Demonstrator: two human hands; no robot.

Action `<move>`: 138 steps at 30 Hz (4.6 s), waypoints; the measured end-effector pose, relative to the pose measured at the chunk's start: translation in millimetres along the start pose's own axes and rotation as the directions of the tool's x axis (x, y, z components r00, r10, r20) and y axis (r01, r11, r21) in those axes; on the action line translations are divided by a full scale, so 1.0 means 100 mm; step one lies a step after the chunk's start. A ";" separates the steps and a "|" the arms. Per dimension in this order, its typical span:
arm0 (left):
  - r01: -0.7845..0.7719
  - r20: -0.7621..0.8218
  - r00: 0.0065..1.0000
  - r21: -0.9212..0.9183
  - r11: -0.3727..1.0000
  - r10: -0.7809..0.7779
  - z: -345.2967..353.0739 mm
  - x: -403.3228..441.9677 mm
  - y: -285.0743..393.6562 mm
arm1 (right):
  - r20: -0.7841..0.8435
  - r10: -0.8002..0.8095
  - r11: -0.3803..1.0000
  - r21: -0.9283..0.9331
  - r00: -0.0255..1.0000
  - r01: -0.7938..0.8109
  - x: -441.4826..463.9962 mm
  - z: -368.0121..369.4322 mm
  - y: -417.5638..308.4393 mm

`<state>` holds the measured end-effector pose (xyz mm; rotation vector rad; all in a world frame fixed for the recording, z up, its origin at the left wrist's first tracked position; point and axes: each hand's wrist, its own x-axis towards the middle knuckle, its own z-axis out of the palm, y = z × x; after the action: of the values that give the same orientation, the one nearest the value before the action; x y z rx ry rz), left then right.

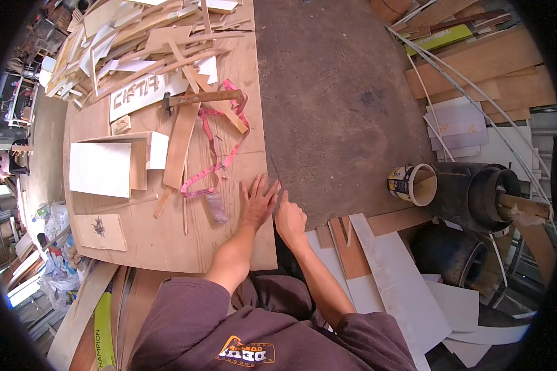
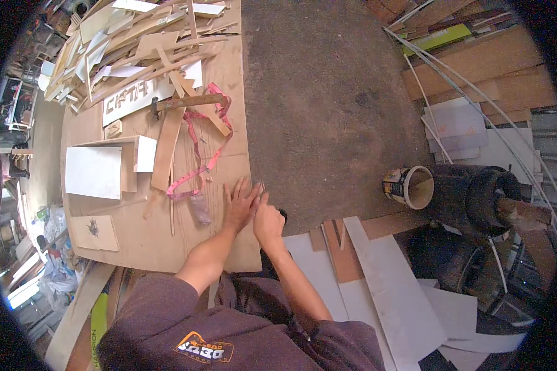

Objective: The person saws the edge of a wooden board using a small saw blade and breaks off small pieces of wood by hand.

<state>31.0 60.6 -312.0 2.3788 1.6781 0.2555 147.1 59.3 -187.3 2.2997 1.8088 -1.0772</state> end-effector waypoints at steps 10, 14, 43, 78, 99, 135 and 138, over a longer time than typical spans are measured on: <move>-0.004 -0.007 1.000 -0.041 0.999 0.004 -0.03 0.00 0.01 | -0.044 -0.021 1.000 -0.017 0.999 0.020 0.06 0.12 0.10; -0.010 0.007 1.000 -0.022 1.000 0.010 0.03 0.03 -0.01 | -0.045 -0.015 0.999 0.040 0.999 0.017 0.15 0.21 0.12; -0.004 -0.032 0.999 -0.024 1.000 0.003 0.10 0.04 0.00 | -0.070 -0.133 0.980 -0.157 0.989 0.121 -0.01 0.02 0.21; 0.000 0.063 0.998 -0.003 1.000 0.000 -0.06 0.04 0.02 | 0.048 -0.092 0.982 -0.161 0.995 0.098 0.49 -0.06 0.10; 0.016 0.056 0.998 -0.038 0.999 -0.014 0.08 0.01 0.01 | 0.016 -0.009 0.997 -0.078 1.000 0.010 0.20 -0.05 0.24; -0.027 0.017 0.999 -0.090 0.996 0.029 0.12 0.02 0.04 | -0.061 -0.034 0.999 -0.011 0.998 0.033 0.53 0.38 0.42; -0.022 0.021 1.000 -0.028 0.999 0.023 0.10 0.02 0.07 | -0.061 -0.019 1.000 0.011 0.998 0.020 0.38 0.25 0.36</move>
<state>40.9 59.6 -320.1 2.3729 1.6283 0.2546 169.4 69.9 -239.9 2.3515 1.8548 -1.0337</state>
